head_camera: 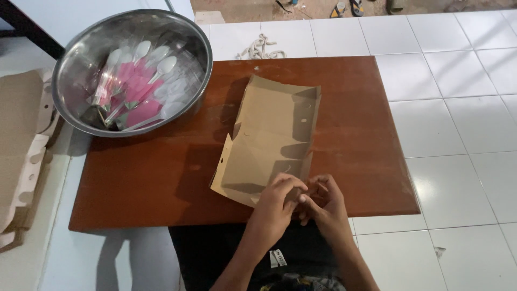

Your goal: The person assembles a flat cardboard box by folding and interlocking its flaps on a wooden table. The person folds the side flaps inward, then folds and locks the bottom flaps to form a three-dimensional box.

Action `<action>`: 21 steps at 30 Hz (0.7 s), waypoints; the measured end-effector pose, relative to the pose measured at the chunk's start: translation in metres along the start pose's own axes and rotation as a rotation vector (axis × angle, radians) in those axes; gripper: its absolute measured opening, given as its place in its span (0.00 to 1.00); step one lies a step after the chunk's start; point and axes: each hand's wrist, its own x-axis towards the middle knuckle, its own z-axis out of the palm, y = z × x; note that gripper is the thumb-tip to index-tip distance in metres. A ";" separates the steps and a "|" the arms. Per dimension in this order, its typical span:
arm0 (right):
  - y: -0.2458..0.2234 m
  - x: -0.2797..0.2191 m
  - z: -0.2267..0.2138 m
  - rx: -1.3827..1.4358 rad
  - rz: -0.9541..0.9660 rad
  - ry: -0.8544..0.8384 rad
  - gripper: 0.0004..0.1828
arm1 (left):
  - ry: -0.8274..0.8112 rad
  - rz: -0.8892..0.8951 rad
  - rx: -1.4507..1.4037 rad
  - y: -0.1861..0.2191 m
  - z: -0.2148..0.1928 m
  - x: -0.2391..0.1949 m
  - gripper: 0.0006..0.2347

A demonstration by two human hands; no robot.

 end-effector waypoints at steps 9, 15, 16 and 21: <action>-0.022 0.016 -0.039 -0.576 -0.200 0.192 0.06 | 0.659 0.386 0.372 -0.038 -0.032 -0.014 0.12; -0.050 0.027 -0.024 -1.098 -0.221 0.199 0.09 | 0.418 -0.064 -0.144 -0.062 -0.047 -0.007 0.37; -0.049 0.032 -0.022 -1.290 -0.269 0.236 0.10 | 0.424 -0.028 -0.117 -0.070 -0.043 -0.003 0.39; -0.078 0.061 0.027 -1.184 -0.599 -0.090 0.18 | 0.582 0.054 -0.382 -0.070 -0.028 0.003 0.34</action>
